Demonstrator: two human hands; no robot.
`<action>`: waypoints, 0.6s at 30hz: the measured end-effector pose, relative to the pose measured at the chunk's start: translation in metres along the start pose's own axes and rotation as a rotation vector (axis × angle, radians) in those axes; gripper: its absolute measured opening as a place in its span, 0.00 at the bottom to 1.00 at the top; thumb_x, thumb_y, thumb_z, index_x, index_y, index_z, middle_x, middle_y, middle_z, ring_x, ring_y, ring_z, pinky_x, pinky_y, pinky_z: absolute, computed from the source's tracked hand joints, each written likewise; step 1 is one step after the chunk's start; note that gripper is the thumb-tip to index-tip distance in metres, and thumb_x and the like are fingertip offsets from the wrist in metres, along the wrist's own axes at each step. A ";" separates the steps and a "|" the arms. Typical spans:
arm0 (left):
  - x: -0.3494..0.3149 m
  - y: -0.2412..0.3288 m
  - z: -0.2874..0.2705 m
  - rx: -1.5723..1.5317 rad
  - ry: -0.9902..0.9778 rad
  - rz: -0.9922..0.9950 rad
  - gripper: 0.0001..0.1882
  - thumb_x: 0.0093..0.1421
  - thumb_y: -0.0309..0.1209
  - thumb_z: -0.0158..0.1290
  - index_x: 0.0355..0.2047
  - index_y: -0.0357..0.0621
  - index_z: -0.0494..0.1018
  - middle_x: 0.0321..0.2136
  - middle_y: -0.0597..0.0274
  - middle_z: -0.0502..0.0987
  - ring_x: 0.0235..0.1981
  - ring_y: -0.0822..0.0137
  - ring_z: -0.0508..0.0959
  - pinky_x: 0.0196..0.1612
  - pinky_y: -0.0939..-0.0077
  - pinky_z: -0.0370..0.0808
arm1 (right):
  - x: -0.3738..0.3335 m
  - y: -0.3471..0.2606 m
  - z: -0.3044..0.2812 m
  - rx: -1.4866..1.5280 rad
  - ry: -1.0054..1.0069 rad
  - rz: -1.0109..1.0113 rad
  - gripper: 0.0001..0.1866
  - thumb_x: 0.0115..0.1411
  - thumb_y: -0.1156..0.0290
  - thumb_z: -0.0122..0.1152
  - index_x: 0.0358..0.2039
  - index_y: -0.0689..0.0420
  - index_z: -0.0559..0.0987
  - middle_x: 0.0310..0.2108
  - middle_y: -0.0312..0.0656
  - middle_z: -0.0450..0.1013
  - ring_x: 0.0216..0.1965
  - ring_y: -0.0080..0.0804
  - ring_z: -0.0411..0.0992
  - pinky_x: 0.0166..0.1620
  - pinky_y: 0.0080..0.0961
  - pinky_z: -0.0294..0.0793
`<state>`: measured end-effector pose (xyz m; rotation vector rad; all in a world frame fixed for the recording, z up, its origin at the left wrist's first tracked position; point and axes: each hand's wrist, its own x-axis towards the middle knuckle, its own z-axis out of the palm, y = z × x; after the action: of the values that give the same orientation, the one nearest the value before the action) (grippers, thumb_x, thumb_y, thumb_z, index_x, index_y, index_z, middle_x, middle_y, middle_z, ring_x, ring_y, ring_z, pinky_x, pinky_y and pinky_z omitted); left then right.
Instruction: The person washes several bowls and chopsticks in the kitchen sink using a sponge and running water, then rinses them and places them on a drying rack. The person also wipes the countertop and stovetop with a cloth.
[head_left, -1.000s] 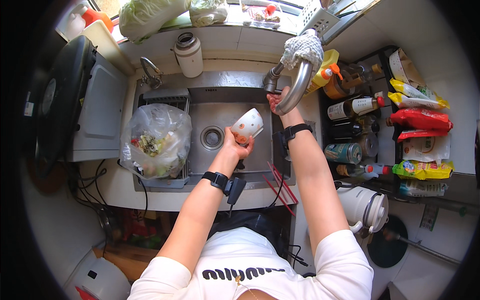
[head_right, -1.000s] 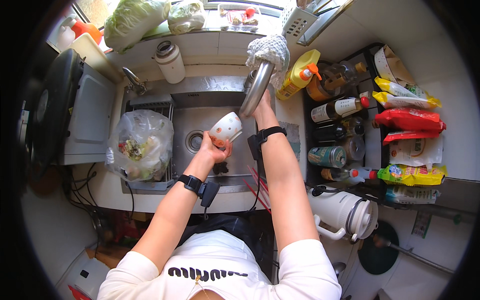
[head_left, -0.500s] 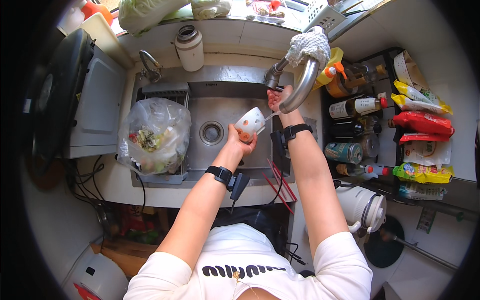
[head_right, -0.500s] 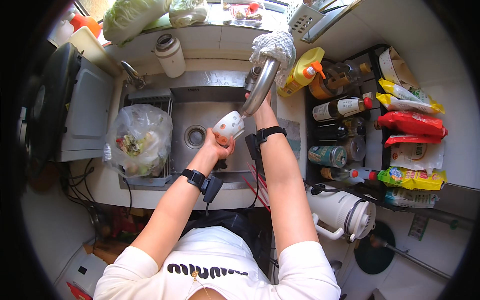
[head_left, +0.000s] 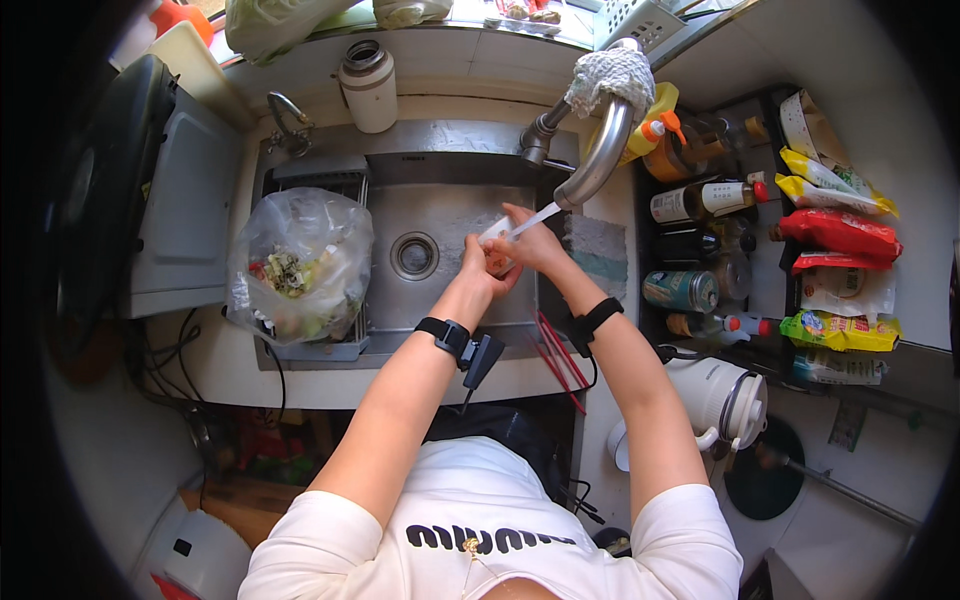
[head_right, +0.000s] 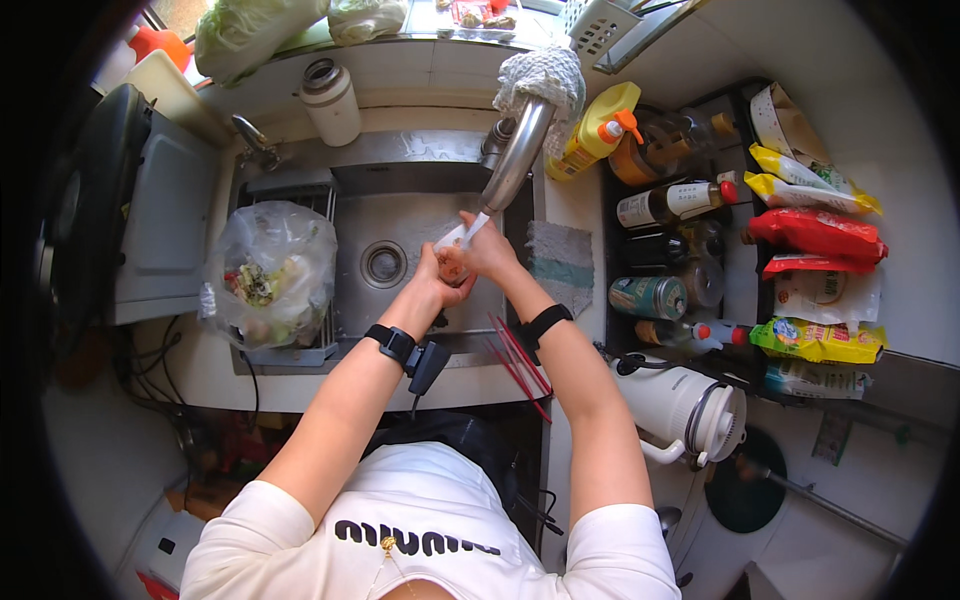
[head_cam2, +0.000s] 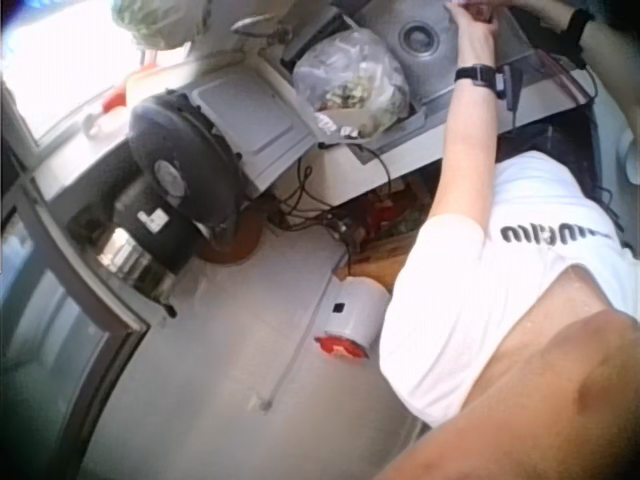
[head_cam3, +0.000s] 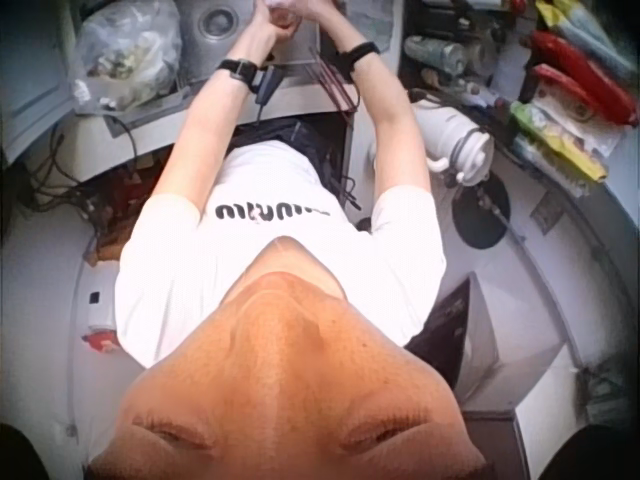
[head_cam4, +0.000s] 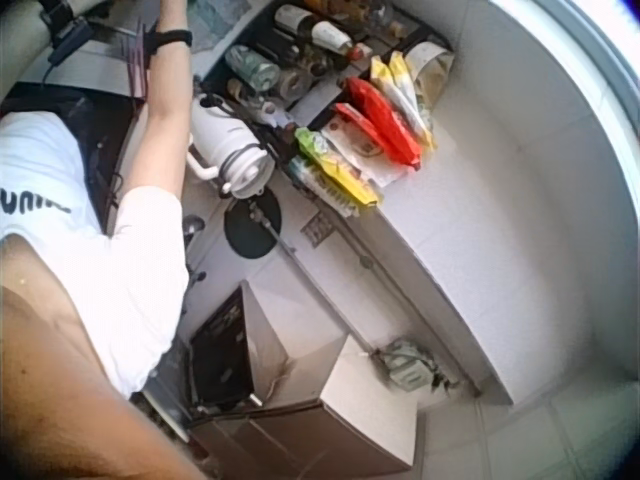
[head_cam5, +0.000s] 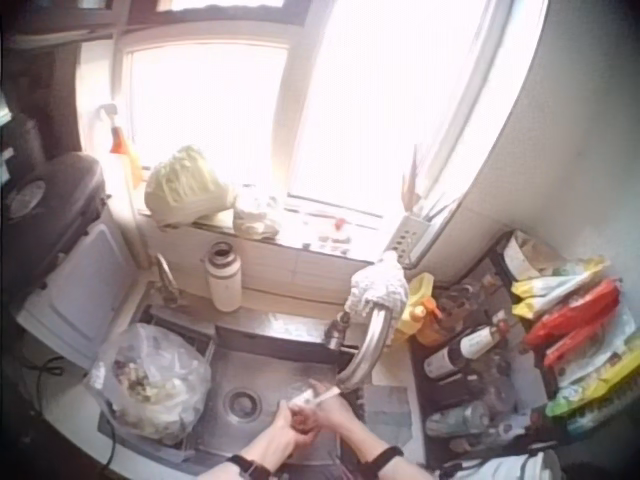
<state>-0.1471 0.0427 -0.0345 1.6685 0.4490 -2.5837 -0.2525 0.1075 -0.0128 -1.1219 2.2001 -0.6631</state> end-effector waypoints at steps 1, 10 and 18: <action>0.000 -0.001 0.000 0.007 -0.008 -0.006 0.29 0.56 0.61 0.43 0.42 0.49 0.70 0.39 0.60 0.73 0.40 0.61 0.74 0.40 0.64 0.78 | -0.005 -0.001 -0.001 -0.040 -0.067 0.018 0.35 0.52 0.53 0.61 0.56 0.59 0.66 0.52 0.61 0.65 0.55 0.50 0.64 0.56 0.34 0.63; 0.009 -0.005 -0.007 0.088 -0.054 -0.012 0.27 0.57 0.60 0.43 0.38 0.51 0.72 0.35 0.65 0.75 0.32 0.63 0.76 0.40 0.61 0.77 | -0.015 0.016 0.035 0.028 0.163 0.118 0.34 0.62 0.56 0.47 0.58 0.71 0.56 0.57 0.67 0.56 0.59 0.62 0.54 0.60 0.42 0.55; -0.005 -0.009 -0.011 0.109 -0.154 -0.028 0.26 0.59 0.58 0.42 0.41 0.50 0.71 0.40 0.60 0.74 0.38 0.62 0.75 0.46 0.62 0.74 | -0.029 0.012 0.040 -0.096 0.349 0.072 0.31 0.64 0.52 0.39 0.57 0.66 0.59 0.50 0.62 0.65 0.54 0.57 0.62 0.55 0.38 0.63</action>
<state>-0.1365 0.0535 -0.0320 1.4865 0.3321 -2.7777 -0.2181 0.1312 -0.0409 -1.0295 2.5783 -0.7768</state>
